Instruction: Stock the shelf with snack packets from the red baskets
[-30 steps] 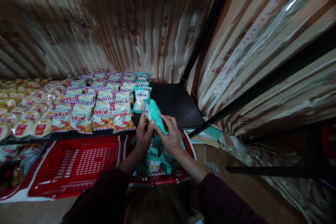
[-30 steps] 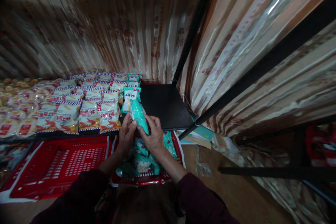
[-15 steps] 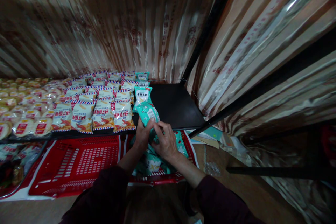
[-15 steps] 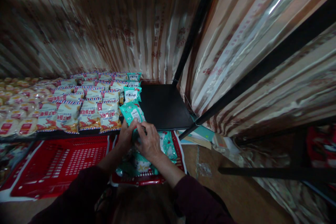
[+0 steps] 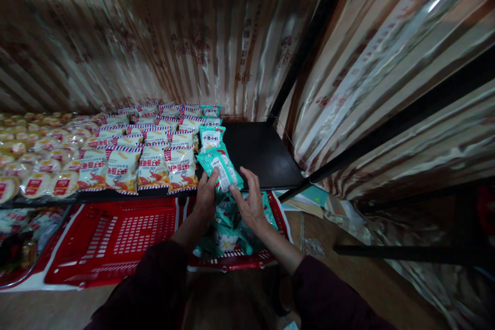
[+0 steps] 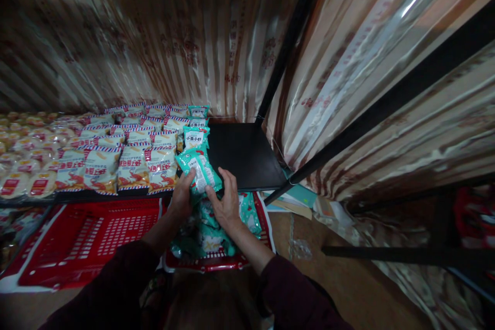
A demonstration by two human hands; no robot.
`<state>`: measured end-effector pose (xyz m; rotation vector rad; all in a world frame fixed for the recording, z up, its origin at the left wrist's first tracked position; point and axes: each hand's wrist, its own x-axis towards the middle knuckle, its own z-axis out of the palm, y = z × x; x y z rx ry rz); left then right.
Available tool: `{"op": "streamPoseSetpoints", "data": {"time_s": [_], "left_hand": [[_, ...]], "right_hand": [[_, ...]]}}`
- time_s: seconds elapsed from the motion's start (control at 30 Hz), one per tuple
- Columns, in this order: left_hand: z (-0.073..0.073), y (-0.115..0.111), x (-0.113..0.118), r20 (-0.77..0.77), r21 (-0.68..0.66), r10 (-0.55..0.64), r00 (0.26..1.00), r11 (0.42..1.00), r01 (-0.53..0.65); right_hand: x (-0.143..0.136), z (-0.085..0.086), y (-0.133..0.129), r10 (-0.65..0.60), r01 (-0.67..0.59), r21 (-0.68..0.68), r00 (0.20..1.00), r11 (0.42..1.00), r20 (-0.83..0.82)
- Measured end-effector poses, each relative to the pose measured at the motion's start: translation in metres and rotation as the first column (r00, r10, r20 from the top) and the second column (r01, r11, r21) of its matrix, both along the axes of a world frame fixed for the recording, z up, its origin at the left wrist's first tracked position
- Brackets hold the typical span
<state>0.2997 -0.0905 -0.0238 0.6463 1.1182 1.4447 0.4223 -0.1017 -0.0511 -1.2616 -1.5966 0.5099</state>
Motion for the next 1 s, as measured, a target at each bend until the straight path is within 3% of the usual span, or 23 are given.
{"op": "streamPoseSetpoints", "data": {"time_s": [0.13, 0.23, 0.57, 0.77, 1.0], "left_hand": [[-0.001, 0.001, 0.0, 0.013, -0.01, -0.012, 1.0, 1.0, 0.012], [-0.002, 0.001, -0.001, 0.037, -0.019, -0.029, 0.999, 0.999, 0.03], [-0.008, 0.003, -0.001, 0.153, -0.105, 0.018, 0.988, 0.994, -0.002], [-0.021, 0.006, -0.004, 0.165, -0.024, 0.021, 0.986, 1.0, -0.018], [-0.024, 0.01, -0.004, 0.163, -0.073, 0.02, 0.986, 0.997, -0.008]], "right_hand": [[-0.004, 0.002, 0.0, 0.047, -0.128, -0.282, 0.96, 0.951, -0.277], [-0.007, 0.005, 0.0, 0.018, -0.165, -0.361, 0.927, 0.918, -0.376], [-0.007, 0.002, 0.0, -0.021, -0.167, -0.374, 0.894, 0.912, -0.448], [-0.005, -0.002, -0.001, -0.031, -0.13, -0.345, 0.904, 0.93, -0.425], [-0.004, -0.005, 0.0, -0.045, -0.086, -0.324, 0.925, 0.942, -0.377]]}}
